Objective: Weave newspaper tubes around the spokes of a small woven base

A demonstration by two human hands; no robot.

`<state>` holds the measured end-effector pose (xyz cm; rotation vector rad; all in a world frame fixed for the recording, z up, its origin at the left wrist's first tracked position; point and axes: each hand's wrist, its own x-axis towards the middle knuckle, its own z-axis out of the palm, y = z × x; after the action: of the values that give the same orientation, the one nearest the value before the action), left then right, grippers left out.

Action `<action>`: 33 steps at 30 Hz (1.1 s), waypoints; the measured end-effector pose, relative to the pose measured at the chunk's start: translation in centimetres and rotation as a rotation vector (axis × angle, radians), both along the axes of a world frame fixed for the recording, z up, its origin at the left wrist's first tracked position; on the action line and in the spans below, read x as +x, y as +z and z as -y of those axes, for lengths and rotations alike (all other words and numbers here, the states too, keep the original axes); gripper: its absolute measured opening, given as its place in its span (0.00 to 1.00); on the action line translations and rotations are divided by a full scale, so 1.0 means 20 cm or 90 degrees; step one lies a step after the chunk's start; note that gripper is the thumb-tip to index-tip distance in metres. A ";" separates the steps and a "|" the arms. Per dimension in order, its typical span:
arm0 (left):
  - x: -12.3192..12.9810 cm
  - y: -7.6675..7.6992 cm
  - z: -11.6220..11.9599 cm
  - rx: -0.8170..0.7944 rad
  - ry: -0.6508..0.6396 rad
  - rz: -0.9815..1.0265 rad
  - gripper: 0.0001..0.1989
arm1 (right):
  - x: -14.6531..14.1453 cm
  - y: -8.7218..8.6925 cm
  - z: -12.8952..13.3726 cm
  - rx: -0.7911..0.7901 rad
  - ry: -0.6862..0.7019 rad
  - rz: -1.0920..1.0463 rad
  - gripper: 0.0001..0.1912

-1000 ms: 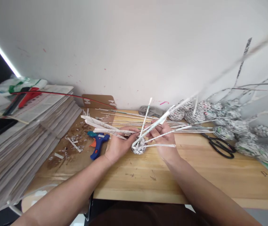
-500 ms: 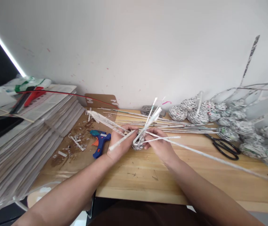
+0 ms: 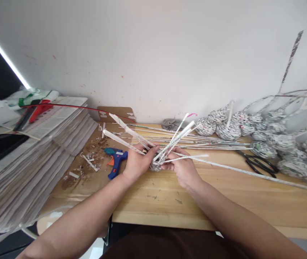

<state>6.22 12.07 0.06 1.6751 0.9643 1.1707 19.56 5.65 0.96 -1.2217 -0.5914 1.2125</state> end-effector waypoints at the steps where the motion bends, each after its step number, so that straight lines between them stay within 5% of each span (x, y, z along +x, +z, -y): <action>1: 0.00 0.00 0.00 0.002 -0.006 -0.009 0.10 | 0.00 0.00 0.00 0.003 -0.001 -0.001 0.11; 6: -0.04 0.03 -0.04 -0.042 -0.106 -0.050 0.11 | 0.01 -0.01 -0.01 -0.005 -0.010 -0.008 0.14; 10: -0.10 0.09 -0.07 -0.222 -0.286 0.007 0.23 | 0.03 -0.01 -0.03 -0.003 -0.026 0.000 0.13; 15: -0.18 0.15 -0.06 -0.296 -0.351 0.024 0.27 | 0.06 0.00 -0.05 -0.009 -0.017 0.005 0.10; 24: -0.27 0.11 0.02 -0.320 -0.257 -0.002 0.21 | 0.01 0.01 -0.02 -0.006 0.059 0.032 0.05; 33: -0.20 0.11 0.09 -0.179 -0.047 -0.180 0.12 | 0.01 -0.02 0.02 0.047 0.165 0.100 0.03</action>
<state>2.12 10.22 2.24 1.6563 1.1699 0.7223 19.69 5.32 0.66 -1.2110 -0.9250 1.3035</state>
